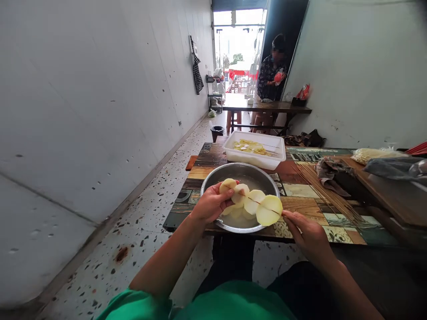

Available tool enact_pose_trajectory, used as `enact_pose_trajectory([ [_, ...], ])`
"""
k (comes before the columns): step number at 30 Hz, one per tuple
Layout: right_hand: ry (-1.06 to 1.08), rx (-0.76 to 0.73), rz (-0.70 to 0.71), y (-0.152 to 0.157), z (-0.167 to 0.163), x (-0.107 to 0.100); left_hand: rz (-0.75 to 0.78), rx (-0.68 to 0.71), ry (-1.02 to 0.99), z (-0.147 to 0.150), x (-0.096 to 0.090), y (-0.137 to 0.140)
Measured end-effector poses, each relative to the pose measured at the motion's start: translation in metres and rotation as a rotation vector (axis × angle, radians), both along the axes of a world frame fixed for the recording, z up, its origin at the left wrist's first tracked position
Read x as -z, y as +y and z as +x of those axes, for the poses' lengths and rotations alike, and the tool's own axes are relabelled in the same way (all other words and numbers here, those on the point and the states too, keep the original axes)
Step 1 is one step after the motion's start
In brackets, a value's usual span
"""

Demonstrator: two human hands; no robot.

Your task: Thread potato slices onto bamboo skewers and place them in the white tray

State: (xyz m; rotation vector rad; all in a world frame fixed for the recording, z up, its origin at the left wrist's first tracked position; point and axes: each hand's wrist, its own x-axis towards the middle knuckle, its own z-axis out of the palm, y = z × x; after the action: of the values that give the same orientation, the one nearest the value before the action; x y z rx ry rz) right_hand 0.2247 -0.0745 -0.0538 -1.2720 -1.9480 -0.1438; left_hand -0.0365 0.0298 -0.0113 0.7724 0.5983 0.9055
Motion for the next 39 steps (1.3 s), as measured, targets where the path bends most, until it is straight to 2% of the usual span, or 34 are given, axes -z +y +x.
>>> enact_pose_trajectory([
  [2, -0.045, -0.024, 0.028, 0.008, 0.007, -0.01, -0.001, -0.018, 0.009, -0.002, -0.007, -0.005],
  [4, -0.057, 0.018, 0.069, 0.022, 0.016, -0.02, 0.026, -0.064, 0.047, -0.006, -0.012, -0.009],
  [6, -0.056, 0.099, 0.074, 0.042, 0.028, -0.031, 0.118, -0.148, 0.139, -0.011, -0.013, -0.014],
  [8, -0.047, 0.178, 0.033, 0.069, 0.041, -0.04, 0.272, -0.207, 0.28, -0.015, -0.01, -0.018],
  [12, -0.064, 0.29, -0.023, 0.136, 0.058, -0.049, 0.548, -0.132, 0.551, -0.019, 0.005, -0.025],
  [17, -0.134, 0.386, -0.114, 0.224, 0.056, -0.056, 0.707, -0.077, 0.817, -0.019, 0.016, -0.028],
  [19, -0.172, 0.434, -0.143, 0.249, 0.055, -0.058, 0.759, -0.059, 0.862, -0.02, 0.014, -0.028],
  [21, -0.195, 0.503, -0.161, 0.26, 0.058, -0.059, 0.815, -0.056, 0.89, -0.02, 0.012, -0.028],
  [23, -0.219, 0.553, -0.186, 0.255, 0.069, -0.057, 0.869, -0.063, 0.919, -0.02, 0.011, -0.028],
  [25, -0.258, 0.579, -0.235, 0.233, 0.087, -0.049, 0.902, -0.067, 0.957, -0.019, 0.012, -0.028],
  [33, -0.425, 0.837, -0.53, 0.106, 0.172, 0.005, 0.953, 0.106, 1.182, -0.01, 0.013, -0.031],
  [36, -0.437, 0.877, -0.6, 0.083, 0.182, 0.022, 0.927, 0.147, 1.262, -0.007, 0.011, -0.031],
  [39, -0.426, 0.865, -0.613, 0.077, 0.18, 0.034, 0.896, 0.171, 1.305, -0.004, 0.008, -0.031],
])
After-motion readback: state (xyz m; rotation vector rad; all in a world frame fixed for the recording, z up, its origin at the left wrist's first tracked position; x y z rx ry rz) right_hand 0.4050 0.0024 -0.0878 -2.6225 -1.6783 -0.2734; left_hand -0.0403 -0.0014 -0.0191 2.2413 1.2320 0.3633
